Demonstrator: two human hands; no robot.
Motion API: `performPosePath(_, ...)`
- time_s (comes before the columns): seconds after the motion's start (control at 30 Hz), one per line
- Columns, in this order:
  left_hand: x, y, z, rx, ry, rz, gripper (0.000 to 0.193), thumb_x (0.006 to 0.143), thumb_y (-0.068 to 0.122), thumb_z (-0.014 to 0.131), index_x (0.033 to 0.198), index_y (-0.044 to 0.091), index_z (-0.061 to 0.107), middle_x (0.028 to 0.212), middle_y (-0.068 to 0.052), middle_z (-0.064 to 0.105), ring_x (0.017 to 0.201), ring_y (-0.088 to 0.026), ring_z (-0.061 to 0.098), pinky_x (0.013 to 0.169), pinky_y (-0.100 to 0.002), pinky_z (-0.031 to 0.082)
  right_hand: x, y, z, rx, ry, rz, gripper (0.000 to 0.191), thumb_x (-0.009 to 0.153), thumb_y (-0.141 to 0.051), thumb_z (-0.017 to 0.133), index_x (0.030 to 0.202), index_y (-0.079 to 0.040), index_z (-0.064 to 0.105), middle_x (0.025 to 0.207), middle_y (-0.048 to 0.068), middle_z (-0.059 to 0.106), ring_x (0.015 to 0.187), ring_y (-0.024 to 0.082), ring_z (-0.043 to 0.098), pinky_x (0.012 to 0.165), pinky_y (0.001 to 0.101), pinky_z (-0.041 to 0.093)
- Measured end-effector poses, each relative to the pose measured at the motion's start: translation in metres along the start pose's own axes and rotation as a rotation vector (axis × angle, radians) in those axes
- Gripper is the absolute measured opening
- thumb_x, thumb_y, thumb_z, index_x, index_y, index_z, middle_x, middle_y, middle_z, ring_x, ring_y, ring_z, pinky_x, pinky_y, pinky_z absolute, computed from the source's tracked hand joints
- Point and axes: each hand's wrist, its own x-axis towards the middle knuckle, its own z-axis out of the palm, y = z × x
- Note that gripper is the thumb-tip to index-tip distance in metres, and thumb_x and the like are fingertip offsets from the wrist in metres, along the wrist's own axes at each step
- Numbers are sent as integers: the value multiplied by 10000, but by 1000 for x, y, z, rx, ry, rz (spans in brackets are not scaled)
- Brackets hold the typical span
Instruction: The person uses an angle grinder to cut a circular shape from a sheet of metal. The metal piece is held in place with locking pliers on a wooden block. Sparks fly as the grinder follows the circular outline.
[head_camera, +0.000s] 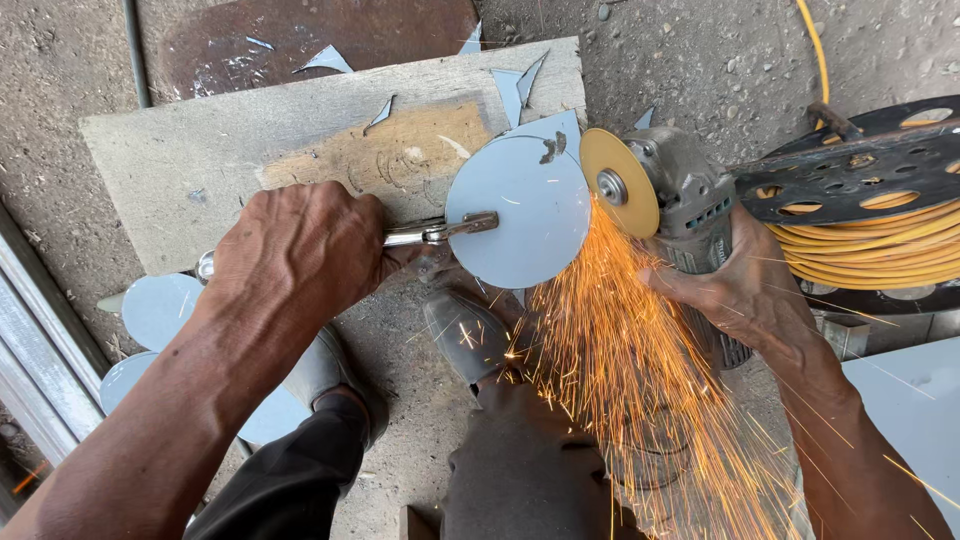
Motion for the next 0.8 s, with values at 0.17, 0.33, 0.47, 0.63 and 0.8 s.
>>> performPosePath(0.17, -1, 0, -1, 33, -2, 13, 572, 943, 603, 517, 843, 77, 717, 469, -46, 538, 392, -135, 554, 381, -329, 517, -1, 3, 0, -107, 10, 73, 827, 594, -252, 863, 1322, -24, 542, 1152, 112, 687, 1074, 234, 645, 977, 374, 485)
performPosePath(0.33, 0, 0, -3, 101, -5, 44, 638, 965, 644, 456, 803, 76, 696, 472, -27, 501, 392, -122, 521, 387, -321, 502, -7, 7, -3, -38, -16, 123, 873, 579, -295, 833, 1346, -15, 525, 1157, 132, 705, 1083, 250, 660, 987, 371, 482)
performPosePath(0.47, 1, -2, -1, 136, -16, 53, 662, 968, 642, 408, 771, 75, 688, 486, -19, 490, 412, -120, 522, 398, -316, 497, -10, 13, -3, -67, -26, 92, 916, 561, -340, 852, 1332, 24, 515, 1187, 153, 680, 1109, 263, 646, 1000, 376, 485)
performPosePath(0.63, 3, -2, 1, 118, -5, 53, 640, 998, 622, 426, 752, 84, 668, 479, -20, 491, 416, -120, 526, 406, -316, 513, -8, 15, -3, -57, -13, 42, 911, 586, -348, 854, 1337, 42, 515, 1186, 155, 675, 1114, 257, 644, 1005, 378, 474)
performPosePath(0.8, 3, -1, 1, 107, 8, 57, 573, 992, 582, 447, 793, 85, 651, 481, -30, 507, 427, -131, 562, 417, -316, 541, -3, 9, -7, -20, -52, 98, 842, 575, -334, 834, 1295, 15, 571, 1110, 141, 719, 1031, 244, 666, 953, 380, 505)
